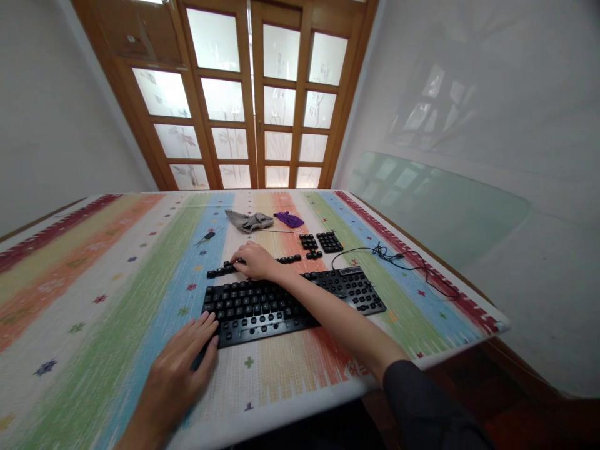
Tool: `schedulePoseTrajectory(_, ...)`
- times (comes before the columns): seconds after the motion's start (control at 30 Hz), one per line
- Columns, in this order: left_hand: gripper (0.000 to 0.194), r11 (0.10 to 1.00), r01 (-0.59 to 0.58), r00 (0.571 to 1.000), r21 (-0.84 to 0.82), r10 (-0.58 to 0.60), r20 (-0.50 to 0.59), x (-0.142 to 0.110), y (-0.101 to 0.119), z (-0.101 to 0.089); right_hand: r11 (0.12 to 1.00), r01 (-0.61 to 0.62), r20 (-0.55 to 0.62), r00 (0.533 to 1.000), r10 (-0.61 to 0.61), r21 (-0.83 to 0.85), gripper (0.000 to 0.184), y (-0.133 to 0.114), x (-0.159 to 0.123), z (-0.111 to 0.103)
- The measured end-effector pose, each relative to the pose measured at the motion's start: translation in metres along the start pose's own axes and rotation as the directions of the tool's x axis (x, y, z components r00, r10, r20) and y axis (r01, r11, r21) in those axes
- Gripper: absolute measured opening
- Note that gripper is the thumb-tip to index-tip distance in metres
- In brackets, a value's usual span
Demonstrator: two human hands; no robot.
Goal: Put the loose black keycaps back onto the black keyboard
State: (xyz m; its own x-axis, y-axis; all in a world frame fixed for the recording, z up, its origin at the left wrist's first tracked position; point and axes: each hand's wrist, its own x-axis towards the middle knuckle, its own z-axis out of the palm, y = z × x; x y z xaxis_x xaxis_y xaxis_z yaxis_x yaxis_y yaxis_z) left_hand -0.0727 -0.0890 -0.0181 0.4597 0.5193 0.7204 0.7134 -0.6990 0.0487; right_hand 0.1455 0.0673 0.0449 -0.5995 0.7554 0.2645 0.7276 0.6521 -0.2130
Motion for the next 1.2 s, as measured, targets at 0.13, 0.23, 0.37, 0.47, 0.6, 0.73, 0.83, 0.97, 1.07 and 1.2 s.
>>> schedulePoseTrajectory(0.13,0.031,0.999,-0.035,0.999,0.022,0.035,0.007,0.001,0.001,-0.001,1.0,0.007,0.048,0.999,-0.005,-0.028,0.022,0.004,0.019,0.001)
schedulePoseTrajectory(0.23,0.03,1.0,-0.024,1.0,0.019,0.023,0.008,0.002,0.001,-0.001,1.0,0.015,0.07,0.997,-0.013,-0.025,0.021,0.003,0.03,0.002)
schedulePoseTrajectory(0.37,0.029,1.0,-0.005,1.0,0.005,0.005,-0.001,0.001,0.002,-0.002,0.999,0.015,0.103,0.995,-0.011,-0.037,0.019,0.002,0.037,0.005)
schedulePoseTrajectory(0.47,0.029,1.0,0.007,1.0,-0.009,-0.007,-0.005,0.001,0.002,-0.002,0.998,0.014,0.114,0.993,-0.008,-0.053,0.019,0.003,0.039,0.007)
schedulePoseTrajectory(0.6,0.03,0.999,0.033,0.999,-0.034,-0.034,-0.018,0.001,0.003,-0.001,0.996,0.034,0.121,0.992,-0.023,-0.084,0.021,0.002,0.039,0.007)
schedulePoseTrajectory(0.73,0.029,0.998,0.047,0.999,-0.041,-0.048,-0.015,0.001,0.003,-0.001,0.99,0.07,0.138,0.989,-0.052,-0.124,0.021,-0.001,0.039,0.007)
schedulePoseTrajectory(0.83,0.029,0.999,0.037,0.999,-0.038,-0.037,-0.017,0.001,0.003,-0.001,0.982,0.097,0.152,0.986,-0.072,-0.161,0.021,-0.003,0.038,0.008)
schedulePoseTrajectory(0.97,0.029,0.998,0.044,0.999,-0.05,-0.045,-0.012,0.001,0.003,-0.001,0.966,0.153,0.184,0.976,-0.114,-0.21,0.018,-0.004,0.037,0.008)
schedulePoseTrajectory(1.07,0.03,0.997,0.053,0.998,-0.055,-0.054,-0.016,0.001,0.003,-0.001,0.949,0.197,0.2,0.968,-0.149,-0.247,0.022,-0.006,0.035,0.007)
schedulePoseTrajectory(1.2,0.031,0.996,0.063,0.998,-0.065,-0.064,-0.012,0.0,0.002,-0.001,0.928,0.238,0.216,0.96,-0.18,-0.285,0.022,-0.007,0.034,0.006)
